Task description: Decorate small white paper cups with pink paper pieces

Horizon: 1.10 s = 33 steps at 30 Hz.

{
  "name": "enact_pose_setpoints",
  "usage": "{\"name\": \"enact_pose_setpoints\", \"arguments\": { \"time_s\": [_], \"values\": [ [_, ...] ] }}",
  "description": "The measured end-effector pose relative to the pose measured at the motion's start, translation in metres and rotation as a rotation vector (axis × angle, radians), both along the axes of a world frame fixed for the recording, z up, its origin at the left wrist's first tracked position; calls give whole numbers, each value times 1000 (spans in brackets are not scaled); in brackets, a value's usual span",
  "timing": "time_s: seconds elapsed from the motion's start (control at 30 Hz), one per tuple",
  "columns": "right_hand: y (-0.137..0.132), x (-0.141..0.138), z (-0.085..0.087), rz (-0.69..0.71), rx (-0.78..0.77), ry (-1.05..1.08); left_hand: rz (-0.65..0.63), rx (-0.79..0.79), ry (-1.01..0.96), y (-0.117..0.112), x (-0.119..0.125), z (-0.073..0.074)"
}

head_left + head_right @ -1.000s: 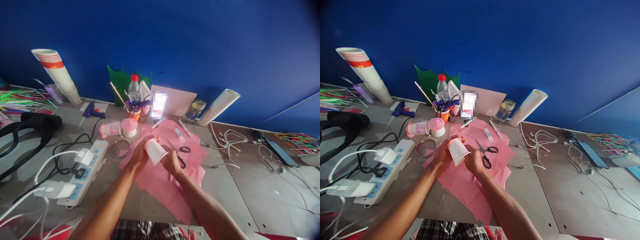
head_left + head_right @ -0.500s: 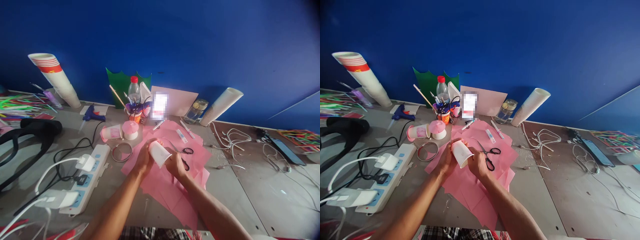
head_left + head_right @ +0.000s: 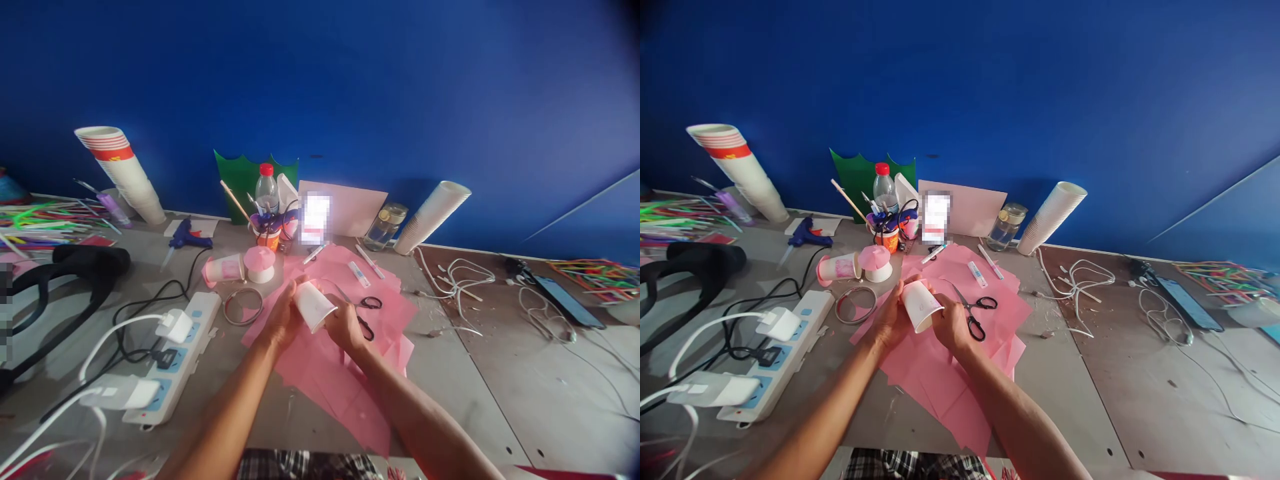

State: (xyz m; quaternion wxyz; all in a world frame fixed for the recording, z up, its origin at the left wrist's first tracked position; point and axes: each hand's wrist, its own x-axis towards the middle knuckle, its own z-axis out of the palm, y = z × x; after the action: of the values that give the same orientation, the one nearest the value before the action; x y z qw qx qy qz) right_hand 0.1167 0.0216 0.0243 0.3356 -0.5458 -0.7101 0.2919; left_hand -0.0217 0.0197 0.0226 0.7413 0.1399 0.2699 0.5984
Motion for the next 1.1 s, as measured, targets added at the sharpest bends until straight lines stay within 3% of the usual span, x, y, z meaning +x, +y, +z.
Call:
{"name": "enact_pose_setpoints", "arguments": {
  "time_s": [0.37, 0.63, 0.83, 1.1],
  "values": [
    [1, -2, 4, 15, 3, -34, -18, 14, -36, -3, -3, 4],
    [-1, -8, 7, 86, -10, 36, 16, -43, -99, 0, -7, -1],
    [1, -5, 6, 46, -12, 32, -5, -55, -120, 0, -6, 7],
    [5, -2, -10, -61, 100, -78, -66, 157, 64, -5, 2, 5]
  ]
}}
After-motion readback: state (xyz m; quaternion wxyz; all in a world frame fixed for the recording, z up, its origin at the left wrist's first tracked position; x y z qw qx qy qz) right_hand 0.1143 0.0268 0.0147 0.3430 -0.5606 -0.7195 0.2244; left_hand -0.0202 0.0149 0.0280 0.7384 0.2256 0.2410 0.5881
